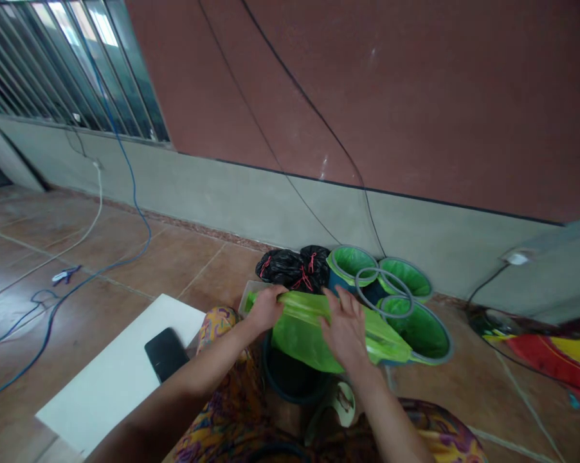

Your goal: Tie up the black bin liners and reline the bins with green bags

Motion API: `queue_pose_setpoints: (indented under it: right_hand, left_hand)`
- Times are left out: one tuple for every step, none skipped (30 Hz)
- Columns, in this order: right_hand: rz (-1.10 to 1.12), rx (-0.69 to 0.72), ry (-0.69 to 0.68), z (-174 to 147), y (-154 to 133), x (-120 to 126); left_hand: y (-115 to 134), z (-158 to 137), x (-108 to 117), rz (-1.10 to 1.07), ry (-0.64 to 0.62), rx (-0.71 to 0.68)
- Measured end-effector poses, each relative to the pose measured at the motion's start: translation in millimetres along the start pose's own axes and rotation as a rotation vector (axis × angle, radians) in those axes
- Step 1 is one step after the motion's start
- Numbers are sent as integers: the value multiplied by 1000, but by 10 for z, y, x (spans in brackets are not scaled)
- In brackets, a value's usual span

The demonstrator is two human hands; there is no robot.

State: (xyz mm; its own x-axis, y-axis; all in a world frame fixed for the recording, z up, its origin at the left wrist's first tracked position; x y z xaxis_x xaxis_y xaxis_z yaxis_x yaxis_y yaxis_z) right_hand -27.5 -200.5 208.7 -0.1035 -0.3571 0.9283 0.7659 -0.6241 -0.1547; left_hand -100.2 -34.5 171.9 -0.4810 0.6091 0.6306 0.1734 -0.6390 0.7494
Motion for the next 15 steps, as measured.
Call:
queue_pose_setpoints:
  right_hand:
    - [26, 52, -21, 75, -135, -40]
    - [45, 92, -51, 135, -238, -91]
    - [60, 117, -85, 180, -303, -144]
    - [73, 128, -115, 211, -334, -190]
    - [86, 125, -137, 232, -331, -221]
    - [95, 110, -148, 244, -297, -234]
    - [100, 85, -147, 251, -238, -228]
    - [95, 51, -136, 254, -159, -204]
    - [81, 14, -120, 254, -70, -167]
    - [59, -24, -104, 251, 20, -122]
    - [31, -62, -92, 245, 106, -75]
    - [3, -97, -86, 238, 184, -30]
    - [-22, -129, -86, 230, 254, 11]
    - [-42, -158, -91, 222, 315, 45]
    - [-56, -181, -99, 213, 367, 72]
  left_hand:
    - [103, -11, -25, -7, 0, -37]
    - [186, -20, -39, -7, 5, -65]
    - [244, -26, -47, 0, 12, -84]
    - [277, -28, -49, 12, 18, -93]
    - [286, -28, -45, 30, 25, -95]
    - [276, -28, -37, 52, 33, -92]
    - [249, -29, -24, 75, 44, -85]
    - [207, -31, -9, 99, 56, -73]
    - [154, -37, 5, 122, 67, -55]
    - [97, -44, 16, 143, 78, -33]
    - [41, -52, 21, 162, 86, -10]
    - [-11, -61, 22, 180, 90, 13]
    - [-54, -68, 19, 197, 91, 35]
    - [-89, -73, 13, 214, 86, 54]
    - [-117, -76, 6, 232, 78, 70]
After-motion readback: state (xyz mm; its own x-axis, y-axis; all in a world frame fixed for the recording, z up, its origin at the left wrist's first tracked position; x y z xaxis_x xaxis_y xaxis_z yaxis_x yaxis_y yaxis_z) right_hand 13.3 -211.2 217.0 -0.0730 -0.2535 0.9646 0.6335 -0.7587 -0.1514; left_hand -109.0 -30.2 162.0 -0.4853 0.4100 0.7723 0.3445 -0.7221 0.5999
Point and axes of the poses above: each hand's wrist, its own z-axis towards the middle knuckle, its own x-axis out of the back of the hand, y = z × x, the point moved 10 cm from there along z, towards the middle knuckle, and after that the axes turned 1 degree about z, right-handed, at the moved point
